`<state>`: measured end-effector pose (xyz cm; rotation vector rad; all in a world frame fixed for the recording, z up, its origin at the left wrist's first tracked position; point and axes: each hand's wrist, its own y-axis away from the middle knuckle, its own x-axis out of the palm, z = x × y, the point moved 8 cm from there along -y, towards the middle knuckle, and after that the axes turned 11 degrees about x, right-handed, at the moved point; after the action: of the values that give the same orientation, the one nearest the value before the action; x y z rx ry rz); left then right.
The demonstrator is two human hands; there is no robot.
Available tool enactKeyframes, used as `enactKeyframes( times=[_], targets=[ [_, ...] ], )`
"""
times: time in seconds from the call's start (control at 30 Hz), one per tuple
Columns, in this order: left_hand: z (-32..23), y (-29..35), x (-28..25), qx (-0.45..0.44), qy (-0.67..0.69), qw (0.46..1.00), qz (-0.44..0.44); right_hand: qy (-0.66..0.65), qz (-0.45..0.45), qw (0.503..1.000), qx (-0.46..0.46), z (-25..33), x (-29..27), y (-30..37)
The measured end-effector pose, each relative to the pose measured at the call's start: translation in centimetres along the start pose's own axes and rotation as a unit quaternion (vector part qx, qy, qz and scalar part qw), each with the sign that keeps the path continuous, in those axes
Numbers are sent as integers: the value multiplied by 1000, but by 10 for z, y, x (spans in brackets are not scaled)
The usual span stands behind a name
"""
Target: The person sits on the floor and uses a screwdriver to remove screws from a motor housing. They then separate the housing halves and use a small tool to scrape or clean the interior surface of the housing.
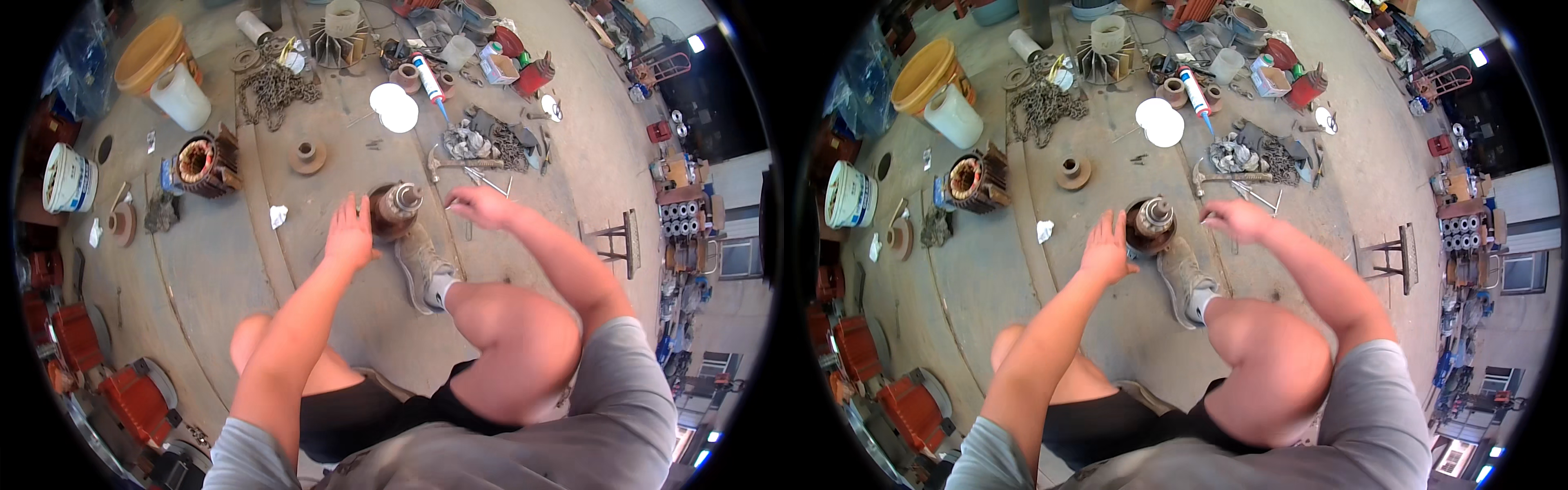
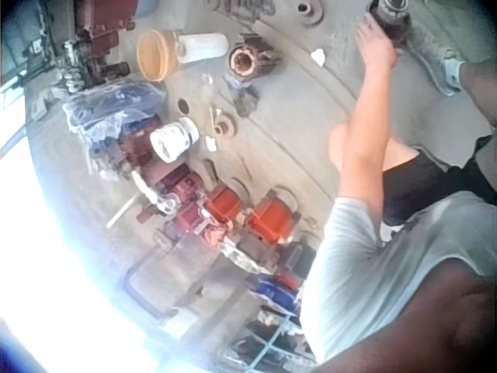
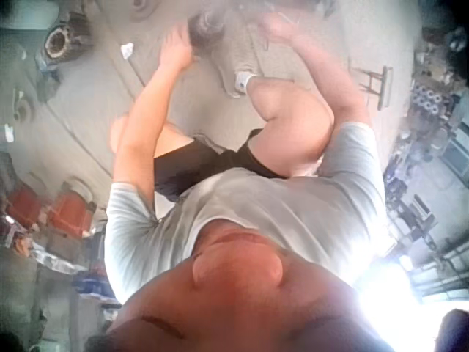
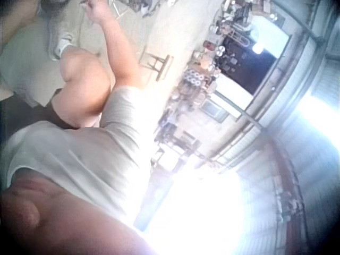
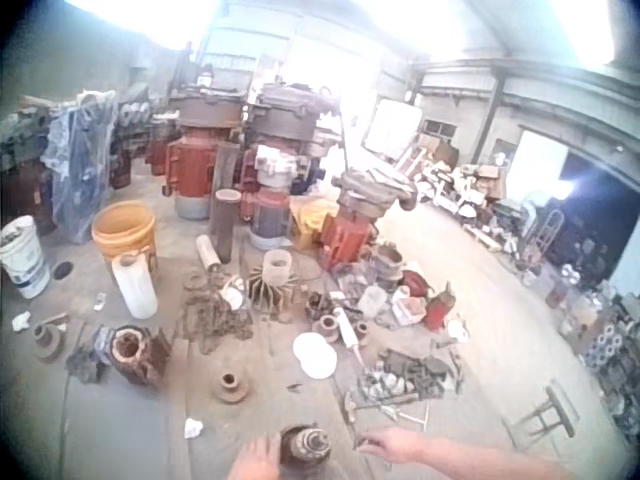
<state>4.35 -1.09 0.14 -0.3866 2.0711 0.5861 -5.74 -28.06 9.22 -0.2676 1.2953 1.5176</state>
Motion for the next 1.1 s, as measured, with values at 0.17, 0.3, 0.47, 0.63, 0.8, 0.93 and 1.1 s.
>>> enactKeyframes(
  times=[0.17,0.3,0.47,0.63,0.8,0.93,1.1],
  targets=[
    [2,-17,15,-10,-32,999,22,-54,-52,991,-114,4,48,-59],
    [10,-36,22,-6,36,999,18,-64,-46,988,-134,2,62,-75],
    [5,-45,25,0,110,994,-2,-52,-83,979,-177,-12,63,-90],
    [24,-32,46,-96,271,957,-44,28,-13,972,-235,16,78,-99],
    [11,-50,31,-139,132,981,-13,67,-28,959,-274,9,59,-100],
    [10,-52,36,-132,138,981,-32,98,-55,942,-317,18,59,-103],
    [12,-53,38,-99,98,990,26,102,-42,936,-335,29,62,-115]
  ],
)
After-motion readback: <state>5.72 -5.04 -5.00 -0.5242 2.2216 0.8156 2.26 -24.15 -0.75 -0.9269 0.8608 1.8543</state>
